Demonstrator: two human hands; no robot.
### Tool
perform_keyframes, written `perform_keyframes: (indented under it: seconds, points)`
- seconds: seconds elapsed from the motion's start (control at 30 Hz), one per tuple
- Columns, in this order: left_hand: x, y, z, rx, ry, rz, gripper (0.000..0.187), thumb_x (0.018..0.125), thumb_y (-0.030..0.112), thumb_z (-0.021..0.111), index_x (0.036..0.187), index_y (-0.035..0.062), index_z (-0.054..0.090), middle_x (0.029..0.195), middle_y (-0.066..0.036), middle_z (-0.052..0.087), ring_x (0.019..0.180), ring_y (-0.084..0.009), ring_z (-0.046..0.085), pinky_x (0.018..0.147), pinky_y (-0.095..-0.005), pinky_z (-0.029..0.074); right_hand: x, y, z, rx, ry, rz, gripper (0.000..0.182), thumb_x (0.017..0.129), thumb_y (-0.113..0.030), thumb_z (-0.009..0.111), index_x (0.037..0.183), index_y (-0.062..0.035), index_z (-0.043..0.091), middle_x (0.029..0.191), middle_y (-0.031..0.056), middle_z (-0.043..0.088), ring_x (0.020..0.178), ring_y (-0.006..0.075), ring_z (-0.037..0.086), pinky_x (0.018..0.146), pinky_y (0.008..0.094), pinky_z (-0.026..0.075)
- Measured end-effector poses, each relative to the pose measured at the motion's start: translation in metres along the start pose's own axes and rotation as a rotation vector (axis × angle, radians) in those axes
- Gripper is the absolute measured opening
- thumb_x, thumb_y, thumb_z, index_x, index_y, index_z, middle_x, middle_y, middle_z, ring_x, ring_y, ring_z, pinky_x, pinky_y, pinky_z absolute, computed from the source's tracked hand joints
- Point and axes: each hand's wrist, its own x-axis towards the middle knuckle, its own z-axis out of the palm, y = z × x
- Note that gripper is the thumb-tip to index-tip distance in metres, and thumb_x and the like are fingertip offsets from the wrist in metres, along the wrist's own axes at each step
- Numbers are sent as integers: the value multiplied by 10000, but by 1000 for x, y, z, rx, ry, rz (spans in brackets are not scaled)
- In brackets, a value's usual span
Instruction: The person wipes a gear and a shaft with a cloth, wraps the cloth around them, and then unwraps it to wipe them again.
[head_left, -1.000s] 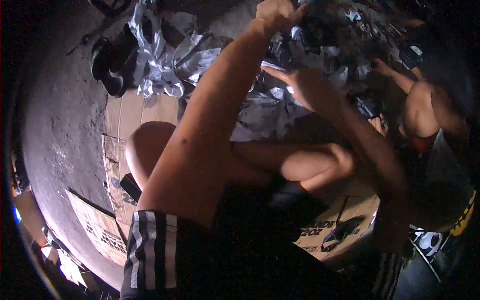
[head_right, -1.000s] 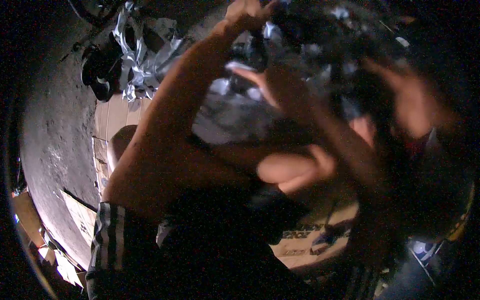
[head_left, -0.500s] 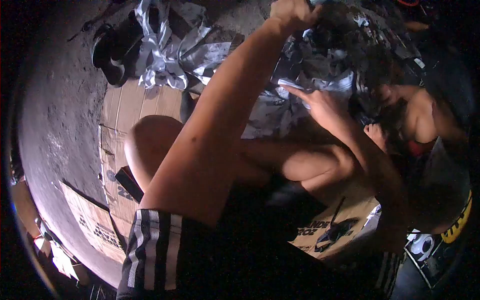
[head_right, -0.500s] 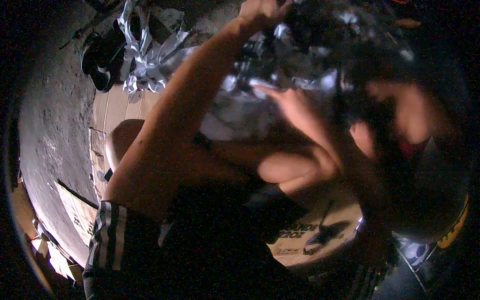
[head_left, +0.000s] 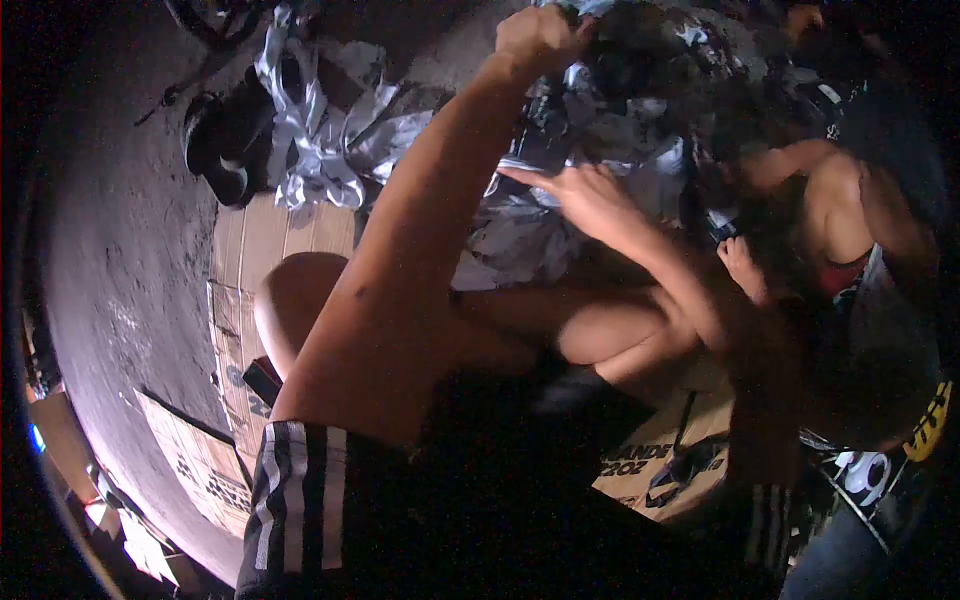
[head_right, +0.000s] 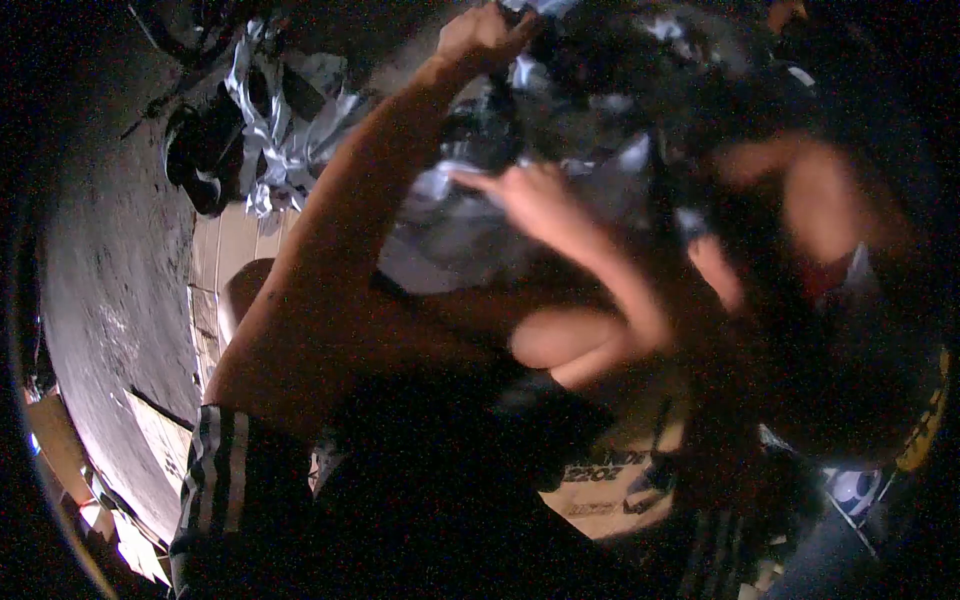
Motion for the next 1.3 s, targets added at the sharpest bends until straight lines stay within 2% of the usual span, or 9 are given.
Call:
perform_keyframes:
  seconds: [0.2,0.27,0.33,0.4,0.47,0.53,0.57,0.93,1.3]
  points:
    - [-2,-7,-4,102,-28,167,418,868,342,724,684,-15,608,579,-168,507,476,-339,520,423,-439,406,-38,34,-12,40,-10,-65,889,799,59,576,1500,-449,372,727,221,630,637,359,659,641,486,538]
    - [-1,-2,0,16,-413,-318,431,871,382,716,712,-9,626,617,-185,545,516,-355,553,457,-444,438,-33,32,-19,55,-70,-44,888,819,57,561,1507,-462,349,755,212,645,655,359,666,666,492,550]
    - [9,8,-9,83,-344,-231,487,882,500,671,832,16,684,867,-216,689,811,-411,672,721,-520,530,-17,22,-1,-145,66,-66,888,835,56,542,1514,-471,323,753,194,650,649,358,664,688,494,560]
    - [52,15,-28,-119,-1077,-679,686,919,687,449,1100,84,721,1068,-179,720,1053,-399,667,947,-481,513,-9,23,9,-152,189,-120,888,828,61,534,1511,-470,334,697,161,631,593,338,642,644,477,559]
    - [44,20,-27,-71,-969,-678,714,904,708,455,1065,70,732,1036,-212,718,1057,-408,664,946,-479,511,-14,26,-13,95,15,-14,854,820,34,560,1499,-452,375,656,154,609,548,311,620,575,459,539]
    - [46,26,-31,61,-916,-747,755,891,723,458,1067,41,726,1040,-250,706,1079,-419,653,948,-482,507,-14,39,-17,352,314,-161,824,811,15,589,1487,-422,414,622,155,582,515,292,597,524,444,512]
    - [46,26,-37,73,-926,-731,755,891,723,458,1067,41,726,1040,-250,706,1079,-419,653,948,-482,507,-19,41,-22,134,-6,51,824,802,16,602,1490,-400,420,619,157,575,505,289,582,518,440,503]
    - [49,33,-37,43,-872,-696,724,920,635,485,1040,-49,691,1091,-298,674,1089,-447,635,950,-493,499,-16,21,-11,162,225,68,929,746,14,658,1481,-484,383,612,145,599,502,293,605,503,433,509]
    - [49,38,-40,90,-912,-707,745,928,650,457,1060,-42,700,1051,-304,680,1073,-449,641,941,-492,503,15,-48,6,377,316,376,882,766,-42,677,1545,-60,264,784,233,677,707,402,687,663,504,555]
